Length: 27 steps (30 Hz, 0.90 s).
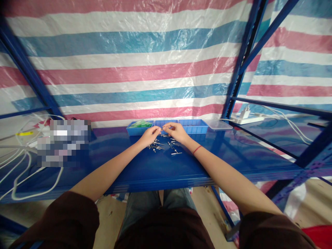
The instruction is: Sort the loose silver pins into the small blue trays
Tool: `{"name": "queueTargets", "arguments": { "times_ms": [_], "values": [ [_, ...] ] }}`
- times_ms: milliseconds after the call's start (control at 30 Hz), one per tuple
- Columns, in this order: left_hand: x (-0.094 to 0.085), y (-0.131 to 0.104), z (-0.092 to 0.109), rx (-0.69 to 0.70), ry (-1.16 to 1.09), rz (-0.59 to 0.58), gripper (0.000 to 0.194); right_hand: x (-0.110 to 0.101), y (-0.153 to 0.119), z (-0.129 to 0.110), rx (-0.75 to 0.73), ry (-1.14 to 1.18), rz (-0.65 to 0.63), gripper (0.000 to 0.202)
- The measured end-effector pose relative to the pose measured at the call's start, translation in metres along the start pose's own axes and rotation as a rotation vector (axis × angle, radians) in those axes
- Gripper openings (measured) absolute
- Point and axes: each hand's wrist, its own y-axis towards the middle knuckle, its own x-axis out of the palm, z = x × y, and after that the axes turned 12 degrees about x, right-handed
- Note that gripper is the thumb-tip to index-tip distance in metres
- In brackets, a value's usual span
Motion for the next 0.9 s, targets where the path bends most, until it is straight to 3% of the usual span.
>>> {"name": "queueTargets", "arguments": {
  "times_ms": [233,567,767,900],
  "values": [
    [0.0061,0.0004,-0.0032,0.091,-0.064,0.039,0.018,0.0014,-0.0020,-0.0029,-0.060,-0.005,0.045,0.026],
    [-0.0020,-0.0009,0.0034,0.120,0.107,0.216,0.010,-0.0014,-0.0003,0.0015,-0.224,-0.254,0.076,0.019],
    [-0.0014,-0.0008,0.0002,0.138,0.123,0.216,0.009,-0.0067,-0.0056,-0.0042,-0.371,-0.592,0.087,0.020],
    [-0.0015,-0.0005,0.0001,0.136,0.137,0.184,0.009,-0.0048,-0.0066,-0.0050,-0.373,-0.595,0.125,0.022]
  ]
}}
